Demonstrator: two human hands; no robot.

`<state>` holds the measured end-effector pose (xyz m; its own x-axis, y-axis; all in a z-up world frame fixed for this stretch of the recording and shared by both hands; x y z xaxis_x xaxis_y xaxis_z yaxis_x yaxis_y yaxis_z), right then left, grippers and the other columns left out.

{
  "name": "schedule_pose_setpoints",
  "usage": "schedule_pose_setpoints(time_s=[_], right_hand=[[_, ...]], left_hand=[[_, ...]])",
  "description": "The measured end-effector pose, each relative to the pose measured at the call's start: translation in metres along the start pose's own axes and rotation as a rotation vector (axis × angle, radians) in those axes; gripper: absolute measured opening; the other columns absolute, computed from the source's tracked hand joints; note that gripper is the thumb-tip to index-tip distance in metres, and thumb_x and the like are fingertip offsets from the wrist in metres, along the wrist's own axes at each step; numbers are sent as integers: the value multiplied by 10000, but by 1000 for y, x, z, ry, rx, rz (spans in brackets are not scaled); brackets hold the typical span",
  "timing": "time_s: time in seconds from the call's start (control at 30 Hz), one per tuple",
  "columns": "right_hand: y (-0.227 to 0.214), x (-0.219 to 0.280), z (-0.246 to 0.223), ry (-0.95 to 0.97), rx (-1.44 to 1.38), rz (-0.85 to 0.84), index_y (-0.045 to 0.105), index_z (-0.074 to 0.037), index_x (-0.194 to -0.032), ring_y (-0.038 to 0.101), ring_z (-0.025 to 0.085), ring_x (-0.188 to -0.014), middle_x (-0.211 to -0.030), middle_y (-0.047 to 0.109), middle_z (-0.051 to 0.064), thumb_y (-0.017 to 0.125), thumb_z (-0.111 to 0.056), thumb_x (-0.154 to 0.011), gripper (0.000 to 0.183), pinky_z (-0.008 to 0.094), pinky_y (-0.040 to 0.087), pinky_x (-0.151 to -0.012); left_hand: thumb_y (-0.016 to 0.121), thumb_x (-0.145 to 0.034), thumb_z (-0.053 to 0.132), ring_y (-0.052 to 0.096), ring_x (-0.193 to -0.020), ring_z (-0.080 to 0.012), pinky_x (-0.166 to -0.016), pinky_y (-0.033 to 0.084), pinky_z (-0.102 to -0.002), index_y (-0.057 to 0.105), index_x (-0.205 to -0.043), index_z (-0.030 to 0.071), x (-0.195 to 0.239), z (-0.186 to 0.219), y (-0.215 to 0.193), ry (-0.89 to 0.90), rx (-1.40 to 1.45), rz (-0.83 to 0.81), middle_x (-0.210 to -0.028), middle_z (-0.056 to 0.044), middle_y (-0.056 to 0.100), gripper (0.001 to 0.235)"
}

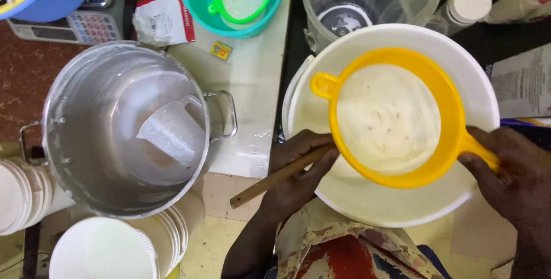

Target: The person pours a white liquid from a large metal pot into a plastic measuring cup, then pours it through a yellow strainer into a white bucket. They repeat this process and use a wooden spoon to stir the liquid in the strainer to help it pass through.

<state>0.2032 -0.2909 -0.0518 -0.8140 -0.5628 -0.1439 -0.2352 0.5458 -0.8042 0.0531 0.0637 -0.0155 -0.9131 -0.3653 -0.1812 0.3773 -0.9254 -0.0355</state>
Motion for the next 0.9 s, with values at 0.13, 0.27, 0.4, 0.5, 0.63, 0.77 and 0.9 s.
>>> schedule_pose_setpoints(time_s=[0.13,0.27,0.4,0.5,0.63,0.77,0.9], right_hand=[[1,-20,-5,-46,31,55,816,90,-1523,614,299,-876,-1031,640,188,803,-145,-1175,420,403,457,-854],[7,-39,-8,-88,58,60,826,71,-1494,634,305,-855,-1059,691,202,829,-126,-1200,354,422,481,-844],[11,-49,-1,-124,124,80,854,97,-1506,692,356,-925,-1136,754,241,873,-159,-1212,391,453,500,-859],[10,-66,-7,-68,-22,84,827,94,-1590,592,261,-900,-1100,672,181,868,-93,-1249,391,392,454,-872],[22,-119,-8,-155,15,44,816,124,-1688,615,388,-1081,-1211,654,249,838,-136,-1313,456,481,473,-962],[30,-213,-101,-444,145,-23,870,74,-1682,655,440,-957,-1143,742,279,723,-303,-1420,482,540,464,-913],[109,-338,-103,-542,490,59,935,-155,-1683,837,391,-983,-1144,856,113,693,-639,-1424,600,472,592,-824]], left_hand=[[768,-1129,105,786,-998,-165,-872,638,-281,818,-1322,74,8,1,12,-80,60,-93,-1138,-71,822,201],[773,-1123,64,712,-903,-125,-793,562,-258,815,-1343,25,18,-1,10,-58,53,-51,-1040,-53,780,227],[798,-1094,132,741,-899,-122,-816,577,-255,849,-1279,80,25,-4,1,-121,-37,-27,-1025,-42,820,199],[834,-1068,166,694,-779,-113,-681,577,-247,854,-1242,22,31,-2,-10,-159,61,110,-948,-52,799,227],[806,-1059,299,844,-818,-196,-766,752,-329,839,-1220,-3,42,-12,-20,-315,142,247,-937,-100,881,344],[827,-1039,244,817,-771,-178,-757,718,-279,858,-1205,-22,61,-25,-25,-452,254,334,-917,-137,883,315],[797,-1072,255,854,-816,-201,-767,761,-308,838,-1224,-32,74,-6,-41,-357,225,349,-952,-144,885,327]])
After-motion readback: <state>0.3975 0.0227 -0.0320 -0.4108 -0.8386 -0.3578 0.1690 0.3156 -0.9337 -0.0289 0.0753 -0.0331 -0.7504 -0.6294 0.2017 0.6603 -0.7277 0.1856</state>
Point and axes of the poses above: each hand's wrist, its own x-axis away from the middle knuckle, its own y-axis out of the palm, z = x × y, the point moved 5 cm from there along -x, towards the middle knuckle
